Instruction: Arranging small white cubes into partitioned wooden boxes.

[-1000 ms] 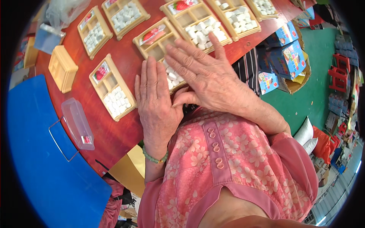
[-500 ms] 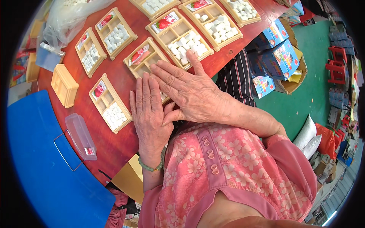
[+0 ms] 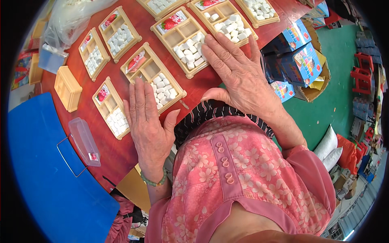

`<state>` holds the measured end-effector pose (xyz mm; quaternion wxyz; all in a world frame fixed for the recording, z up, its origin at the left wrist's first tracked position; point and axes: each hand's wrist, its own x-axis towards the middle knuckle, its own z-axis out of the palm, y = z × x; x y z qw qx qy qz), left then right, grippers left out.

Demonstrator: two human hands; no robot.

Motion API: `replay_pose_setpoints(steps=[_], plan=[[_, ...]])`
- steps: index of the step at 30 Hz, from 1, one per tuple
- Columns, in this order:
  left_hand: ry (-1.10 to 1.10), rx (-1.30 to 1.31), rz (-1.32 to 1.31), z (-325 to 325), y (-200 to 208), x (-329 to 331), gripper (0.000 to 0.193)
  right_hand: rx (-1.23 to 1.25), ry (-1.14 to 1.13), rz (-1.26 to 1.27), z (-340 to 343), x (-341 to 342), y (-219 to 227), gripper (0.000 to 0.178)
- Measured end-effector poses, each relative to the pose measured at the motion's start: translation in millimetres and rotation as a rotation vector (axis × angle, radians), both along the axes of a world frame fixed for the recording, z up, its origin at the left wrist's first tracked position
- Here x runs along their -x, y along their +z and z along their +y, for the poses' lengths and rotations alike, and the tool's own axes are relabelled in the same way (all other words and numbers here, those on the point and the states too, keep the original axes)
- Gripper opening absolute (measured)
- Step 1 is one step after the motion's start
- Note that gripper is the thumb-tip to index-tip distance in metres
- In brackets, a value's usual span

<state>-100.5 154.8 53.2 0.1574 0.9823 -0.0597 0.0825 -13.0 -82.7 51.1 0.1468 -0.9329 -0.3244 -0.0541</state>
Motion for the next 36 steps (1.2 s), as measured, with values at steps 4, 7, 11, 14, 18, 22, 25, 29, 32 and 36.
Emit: replay_pose_setpoints(steps=[4, 7, 11, 14, 18, 22, 25, 29, 32, 36], plan=[[-0.094, 0.049, -0.043, -22, 10, -20, 0.074, -0.01, 0.013, 0.013, 1, -1, -2, 0.095], [-0.143, 0.014, -0.033, -39, 10, -36, 0.071, -0.025, 0.01, 0.026, 1, -2, 0, 0.094], [-0.156, -0.068, -0.045, -50, 4, -48, 0.067, -0.076, 0.011, -0.01, 2, -4, -2, 0.088], [-0.156, -0.075, -0.017, -51, 1, -47, 0.065, -0.07, 0.018, -0.007, 1, -5, -4, 0.086], [-0.152, -0.062, -0.007, -50, -1, -46, 0.065, -0.047, 0.023, -0.009, 0, -7, -7, 0.084], [-0.163, -0.054, 0.006, -53, -2, -45, 0.067, -0.048, 0.026, 0.004, 2, -7, -3, 0.084], [-0.175, -0.034, 0.013, -52, -2, -42, 0.068, -0.034, 0.027, 0.005, 1, -4, -1, 0.088], [-0.186, 0.01, 0.017, -52, 2, -42, 0.073, -0.072, 0.026, 0.023, 3, -6, 1, 0.094], [-0.185, 0.049, -0.051, -51, 1, -45, 0.077, -0.087, 0.024, 0.01, 8, -11, 1, 0.094], [-0.129, 0.03, -0.073, -51, -2, -52, 0.076, -0.076, 0.032, -0.01, 10, -19, -1, 0.094]])
